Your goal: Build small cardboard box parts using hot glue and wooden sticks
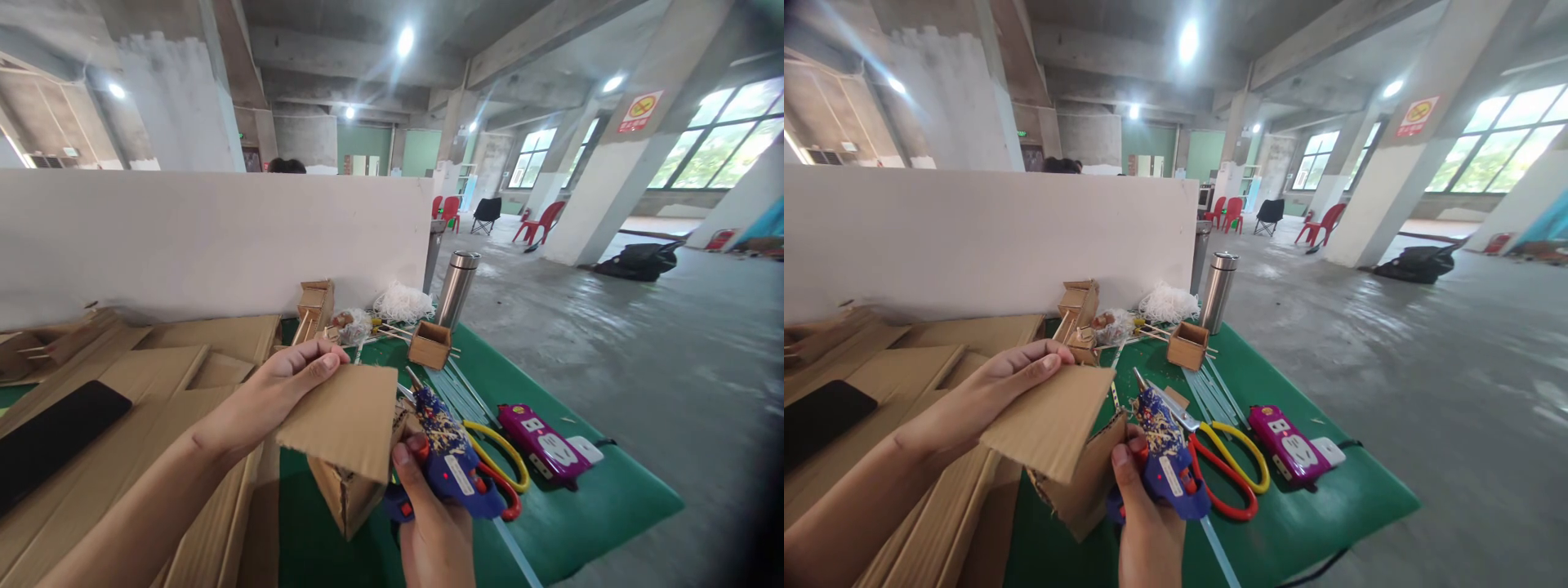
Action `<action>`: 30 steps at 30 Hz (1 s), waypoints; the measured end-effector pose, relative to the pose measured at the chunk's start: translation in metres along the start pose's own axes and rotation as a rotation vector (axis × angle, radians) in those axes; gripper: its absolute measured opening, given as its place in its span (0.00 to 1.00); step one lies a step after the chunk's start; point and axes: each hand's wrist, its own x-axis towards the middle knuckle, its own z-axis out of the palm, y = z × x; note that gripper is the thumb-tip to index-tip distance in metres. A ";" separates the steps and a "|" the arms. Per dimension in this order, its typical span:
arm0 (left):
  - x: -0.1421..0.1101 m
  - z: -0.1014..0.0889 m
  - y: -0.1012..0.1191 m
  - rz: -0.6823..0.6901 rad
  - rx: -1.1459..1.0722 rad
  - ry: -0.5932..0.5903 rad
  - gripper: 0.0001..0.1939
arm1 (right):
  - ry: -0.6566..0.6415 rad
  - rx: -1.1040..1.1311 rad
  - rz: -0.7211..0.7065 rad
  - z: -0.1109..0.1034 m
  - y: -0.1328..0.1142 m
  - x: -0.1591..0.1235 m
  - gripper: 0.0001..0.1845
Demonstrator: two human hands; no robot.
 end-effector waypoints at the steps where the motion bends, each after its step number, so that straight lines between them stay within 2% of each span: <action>1: -0.001 -0.002 0.001 -0.003 0.026 -0.021 0.17 | -0.019 0.004 0.012 -0.001 0.000 0.001 0.14; 7: -0.009 -0.010 0.010 0.063 0.261 -0.114 0.16 | -0.210 -0.032 0.164 0.000 -0.011 0.018 0.19; 11: -0.011 -0.011 0.015 0.132 0.395 -0.130 0.15 | -0.355 -0.054 0.187 0.001 -0.015 0.028 0.17; 17: -0.006 -0.016 0.012 0.143 0.427 -0.081 0.16 | -0.373 0.013 0.210 0.003 -0.009 0.030 0.16; 22: -0.002 -0.024 0.012 0.155 0.436 0.004 0.17 | -0.325 -0.001 0.232 0.004 -0.008 0.033 0.18; 30: -0.001 -0.032 0.011 0.132 0.349 -0.076 0.15 | -0.441 0.015 0.239 0.010 -0.016 0.033 0.18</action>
